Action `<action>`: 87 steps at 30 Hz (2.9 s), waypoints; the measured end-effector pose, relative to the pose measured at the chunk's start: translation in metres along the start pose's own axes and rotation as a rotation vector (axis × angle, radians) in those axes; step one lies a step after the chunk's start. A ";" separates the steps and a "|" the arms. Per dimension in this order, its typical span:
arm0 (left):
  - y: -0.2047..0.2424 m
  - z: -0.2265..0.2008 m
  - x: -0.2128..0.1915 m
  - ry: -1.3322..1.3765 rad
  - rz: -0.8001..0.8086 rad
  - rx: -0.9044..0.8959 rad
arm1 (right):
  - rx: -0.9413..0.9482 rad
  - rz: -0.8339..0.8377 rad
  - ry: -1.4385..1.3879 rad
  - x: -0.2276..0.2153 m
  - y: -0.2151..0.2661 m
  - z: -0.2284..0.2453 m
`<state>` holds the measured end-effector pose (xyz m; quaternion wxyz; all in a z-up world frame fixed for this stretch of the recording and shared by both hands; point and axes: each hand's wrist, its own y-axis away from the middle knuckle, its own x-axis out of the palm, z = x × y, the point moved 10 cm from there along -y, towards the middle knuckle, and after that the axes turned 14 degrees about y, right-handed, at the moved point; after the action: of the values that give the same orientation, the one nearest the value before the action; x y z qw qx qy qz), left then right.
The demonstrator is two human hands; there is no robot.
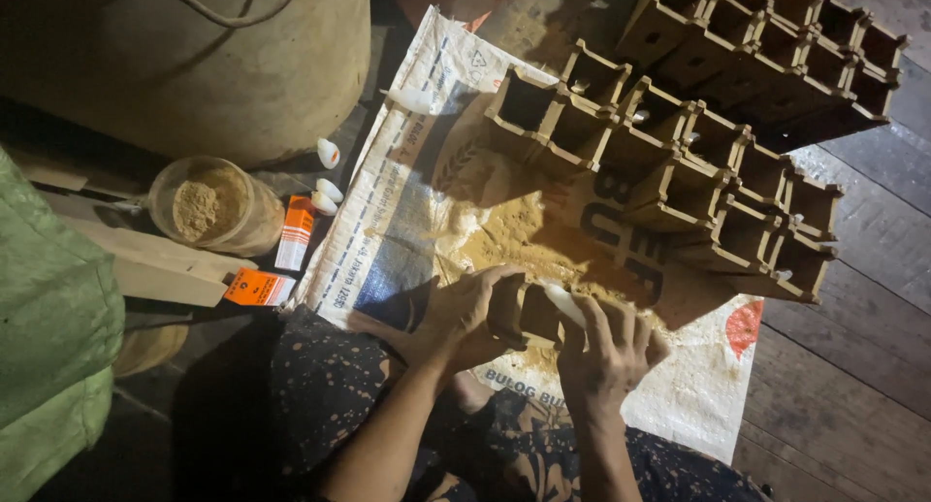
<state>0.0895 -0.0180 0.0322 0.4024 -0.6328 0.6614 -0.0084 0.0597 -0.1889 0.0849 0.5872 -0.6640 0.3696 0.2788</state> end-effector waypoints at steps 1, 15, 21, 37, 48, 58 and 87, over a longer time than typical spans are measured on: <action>-0.007 -0.008 -0.011 0.138 0.006 -0.067 | -0.018 -0.014 -0.002 -0.004 -0.002 0.004; -0.017 -0.019 -0.024 0.358 0.075 -0.148 | 0.020 -0.034 0.000 -0.018 -0.009 -0.004; -0.017 -0.018 -0.024 0.279 -0.004 -0.094 | -0.060 -0.016 0.043 -0.014 -0.010 0.010; -0.012 -0.015 -0.020 0.258 0.028 -0.096 | 0.045 0.034 -0.066 0.008 0.005 -0.018; -0.005 -0.001 0.000 0.352 0.151 -0.133 | 0.812 0.328 -0.658 0.090 0.112 -0.173; 0.010 0.026 0.010 0.835 0.017 -0.226 | 1.005 0.311 -0.404 0.134 0.179 -0.227; 0.121 0.227 0.053 0.957 -0.412 -0.507 | 0.905 0.347 -0.088 0.167 0.191 -0.224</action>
<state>0.1192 0.0747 -0.2117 -0.1156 -0.7509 0.6143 -0.2131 -0.0151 -0.4438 -0.1242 0.7770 -0.2583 0.5337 0.2116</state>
